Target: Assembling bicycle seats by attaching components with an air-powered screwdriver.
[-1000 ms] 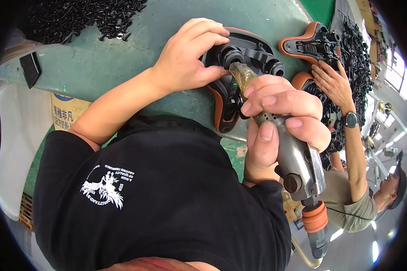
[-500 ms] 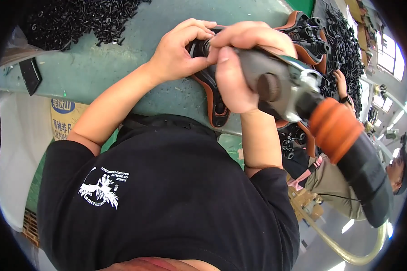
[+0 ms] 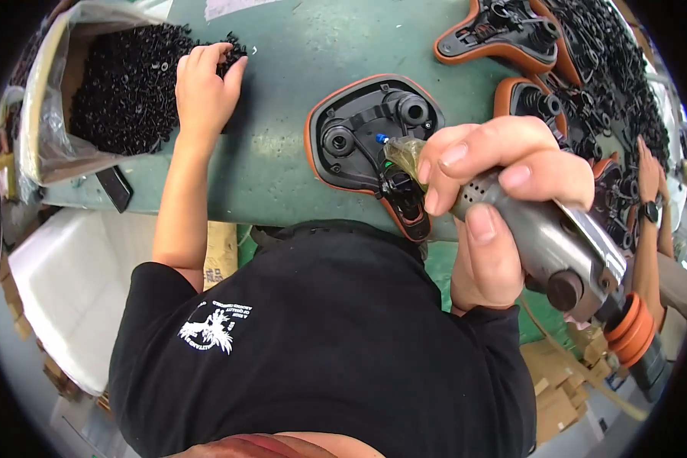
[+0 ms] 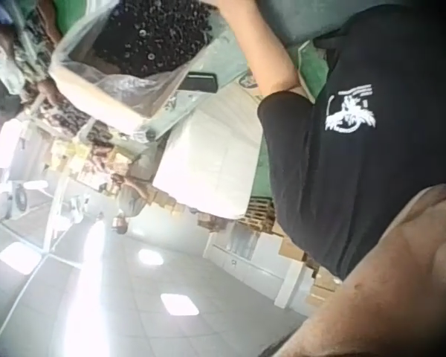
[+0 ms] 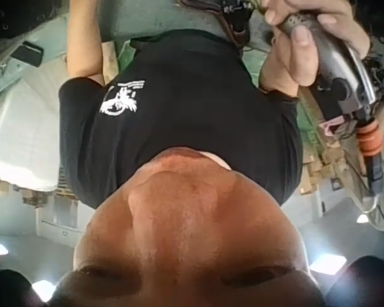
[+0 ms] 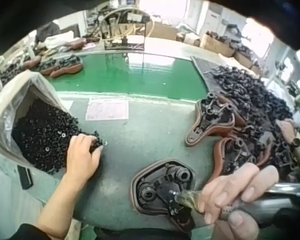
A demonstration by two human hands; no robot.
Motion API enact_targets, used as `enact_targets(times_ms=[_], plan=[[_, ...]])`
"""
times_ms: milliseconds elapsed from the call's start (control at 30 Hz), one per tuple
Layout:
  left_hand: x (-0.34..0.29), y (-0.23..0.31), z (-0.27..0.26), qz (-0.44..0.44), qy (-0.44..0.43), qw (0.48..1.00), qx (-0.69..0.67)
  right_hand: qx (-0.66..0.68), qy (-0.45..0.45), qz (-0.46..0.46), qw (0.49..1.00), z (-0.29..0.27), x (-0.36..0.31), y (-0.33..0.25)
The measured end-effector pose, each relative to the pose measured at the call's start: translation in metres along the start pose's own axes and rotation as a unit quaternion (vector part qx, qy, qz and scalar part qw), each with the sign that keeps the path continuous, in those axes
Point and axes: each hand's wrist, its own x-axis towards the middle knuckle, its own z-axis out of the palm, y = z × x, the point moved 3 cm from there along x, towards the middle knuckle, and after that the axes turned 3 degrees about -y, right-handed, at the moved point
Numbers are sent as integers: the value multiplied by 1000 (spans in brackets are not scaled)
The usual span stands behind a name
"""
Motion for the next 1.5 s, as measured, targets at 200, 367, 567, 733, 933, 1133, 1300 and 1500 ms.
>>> enact_targets(times_ms=[200,367,567,733,933,1133,1300,1500], plan=[[29,-15,13,69,-101,992,21,-19,-23,-8,1000,-23,-10,-4],[21,52,4,-80,-154,870,-462,22,9,-22,999,-37,-12,-29],[-33,174,-28,-133,-308,454,-825,55,-29,-29,998,-36,-6,-48],[-37,186,-20,-53,-296,458,-836,95,1,-33,995,-30,-13,-43],[-28,197,-29,-100,-376,529,-754,54,42,-39,997,-40,-18,-50],[45,189,-7,334,-207,859,-330,-41,29,-67,997,-51,-23,-50],[62,179,29,297,-355,827,-319,-75,-29,-88,993,-48,-27,-34],[48,169,60,209,-406,747,-483,-75,48,-39,995,-41,-24,-10]])
